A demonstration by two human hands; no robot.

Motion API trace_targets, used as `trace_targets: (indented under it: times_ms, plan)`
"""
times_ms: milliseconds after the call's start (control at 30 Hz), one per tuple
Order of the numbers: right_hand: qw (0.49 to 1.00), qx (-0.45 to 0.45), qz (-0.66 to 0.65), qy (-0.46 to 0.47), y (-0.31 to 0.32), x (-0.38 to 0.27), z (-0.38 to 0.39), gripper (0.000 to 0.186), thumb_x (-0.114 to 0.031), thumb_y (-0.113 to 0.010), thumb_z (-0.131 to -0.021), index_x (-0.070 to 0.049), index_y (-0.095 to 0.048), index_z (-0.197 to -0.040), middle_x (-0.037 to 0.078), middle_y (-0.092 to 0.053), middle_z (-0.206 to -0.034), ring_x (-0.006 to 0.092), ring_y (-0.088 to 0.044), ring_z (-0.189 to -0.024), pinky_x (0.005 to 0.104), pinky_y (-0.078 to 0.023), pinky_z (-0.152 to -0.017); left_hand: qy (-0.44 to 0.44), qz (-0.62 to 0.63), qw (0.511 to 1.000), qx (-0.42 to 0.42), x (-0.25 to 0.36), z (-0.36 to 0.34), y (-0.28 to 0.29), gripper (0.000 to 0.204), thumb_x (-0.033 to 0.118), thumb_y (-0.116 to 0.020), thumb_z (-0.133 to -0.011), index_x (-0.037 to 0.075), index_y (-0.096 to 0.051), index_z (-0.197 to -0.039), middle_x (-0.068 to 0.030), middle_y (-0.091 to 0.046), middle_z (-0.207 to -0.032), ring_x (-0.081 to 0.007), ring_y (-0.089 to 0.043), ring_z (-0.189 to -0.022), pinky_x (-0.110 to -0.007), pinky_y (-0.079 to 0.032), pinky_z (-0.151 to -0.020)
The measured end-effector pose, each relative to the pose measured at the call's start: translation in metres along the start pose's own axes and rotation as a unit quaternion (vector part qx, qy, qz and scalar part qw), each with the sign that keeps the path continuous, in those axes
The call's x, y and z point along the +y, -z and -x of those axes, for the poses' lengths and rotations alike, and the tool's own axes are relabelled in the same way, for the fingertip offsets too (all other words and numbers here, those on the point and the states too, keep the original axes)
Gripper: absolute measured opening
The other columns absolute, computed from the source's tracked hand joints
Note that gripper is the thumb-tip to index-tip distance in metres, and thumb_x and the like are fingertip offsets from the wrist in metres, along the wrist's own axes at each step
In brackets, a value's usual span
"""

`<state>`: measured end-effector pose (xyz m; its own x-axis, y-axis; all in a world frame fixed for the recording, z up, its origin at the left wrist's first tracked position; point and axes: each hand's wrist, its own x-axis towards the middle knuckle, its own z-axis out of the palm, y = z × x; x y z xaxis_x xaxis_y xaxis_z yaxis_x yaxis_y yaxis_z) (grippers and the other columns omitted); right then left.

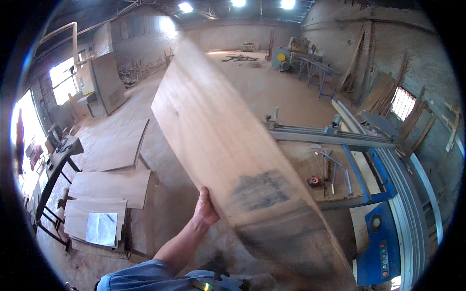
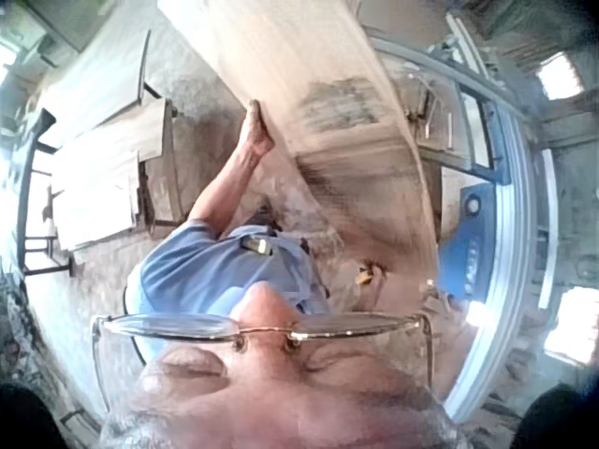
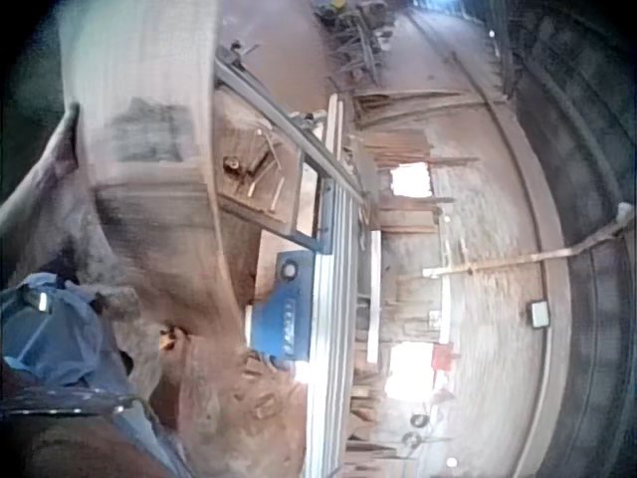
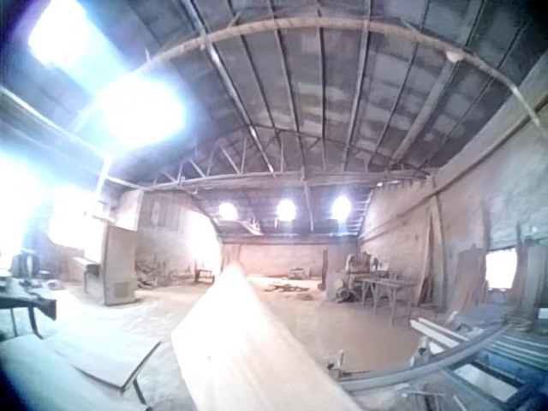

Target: The person measures wooden planks with a tape measure and cuts them using a table saw. They handle the wood pieces by hand, moving them between the saw and a nearby workbench, and stack the cut pieces on the floor.

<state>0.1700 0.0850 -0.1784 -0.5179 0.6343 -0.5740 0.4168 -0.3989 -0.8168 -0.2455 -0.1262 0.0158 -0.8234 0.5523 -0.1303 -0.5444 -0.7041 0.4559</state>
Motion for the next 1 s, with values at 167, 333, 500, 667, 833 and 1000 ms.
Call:
trace_targets:
  times_ms: [167, 333, 500, 667, 833, 1000]
  plan:
    - [1.000, -0.025, 0.004, 0.016, 0.010, 0.018, -0.011, 0.028, -0.015, -0.049, -0.091, -0.002, -0.059, -0.113, 0.012, -0.065, -0.083, 0.0178, -0.055, -0.058, 0.0321, -0.044, -0.051, -0.072, -0.079, 0.994, -0.033, 0.001, -0.007, -0.079, 0.058, 0.045, -0.061, -0.090, 0.005, -0.048, -0.131, -0.0117, -0.055, -0.129, -0.0283, -0.053, -0.116, -0.048, -0.042, -0.099]
    - [0.998, 0.049, -0.006, 0.037, 0.042, 0.039, -0.005, 0.027, -0.014, -0.057, -0.084, -0.001, -0.062, -0.107, 0.009, -0.061, -0.089, 0.0171, -0.060, -0.081, 0.0328, -0.049, -0.071, -0.114, -0.259, 0.958, -0.052, -0.014, -0.031, -0.131, 0.040, 0.035, -0.059, -0.092, 0.002, -0.058, -0.115, -0.0075, -0.061, -0.107, -0.0181, -0.057, -0.097, -0.037, -0.048, -0.084]
    - [0.984, 0.051, -0.146, -0.083, 0.064, 0.037, 0.008, 0.031, -0.030, -0.056, -0.091, -0.004, -0.058, -0.108, 0.011, -0.066, -0.096, 0.0216, -0.061, -0.062, 0.0381, -0.055, -0.055, -0.169, -0.447, 0.878, 0.005, -0.005, -0.062, -0.134, 0.031, 0.036, -0.063, -0.090, 0.005, -0.060, -0.086, 0.0032, -0.051, -0.066, -0.0087, -0.046, -0.052, -0.027, -0.037, -0.045]
    - [0.969, 0.104, -0.218, -0.052, 0.082, 0.014, 0.025, 0.024, -0.028, -0.056, -0.092, -0.006, -0.059, -0.100, 0.013, -0.067, -0.094, 0.0181, -0.061, -0.060, 0.0353, -0.054, -0.053, -0.070, -0.638, 0.764, -0.075, -0.038, -0.073, -0.203, 0.038, 0.041, -0.062, -0.090, 0.003, -0.064, -0.095, 0.0030, -0.051, -0.063, -0.0073, -0.049, -0.055, -0.026, -0.038, -0.048]
    - [0.963, 0.084, -0.251, -0.044, 0.088, -0.014, 0.011, 0.025, -0.028, -0.054, -0.094, -0.005, -0.058, -0.103, 0.012, -0.065, -0.097, 0.0170, -0.059, -0.062, 0.0376, -0.055, -0.054, -0.143, -0.777, 0.605, -0.094, -0.057, -0.090, -0.229, 0.047, 0.049, -0.067, -0.083, 0.003, -0.064, -0.078, -0.0010, -0.058, -0.064, -0.0102, -0.054, -0.061, -0.029, -0.044, -0.057]
    - [0.897, 0.066, -0.436, -0.034, 0.109, 0.002, -0.035, 0.022, -0.029, -0.057, -0.091, -0.008, -0.059, -0.096, 0.010, -0.063, -0.082, 0.0226, -0.061, -0.067, 0.0390, -0.053, -0.059, -0.149, -0.824, 0.535, -0.117, -0.068, -0.138, -0.229, 0.050, 0.053, -0.068, -0.081, 0.004, -0.064, -0.072, -0.0023, -0.057, -0.061, -0.0100, -0.052, -0.059, -0.030, -0.043, -0.055]
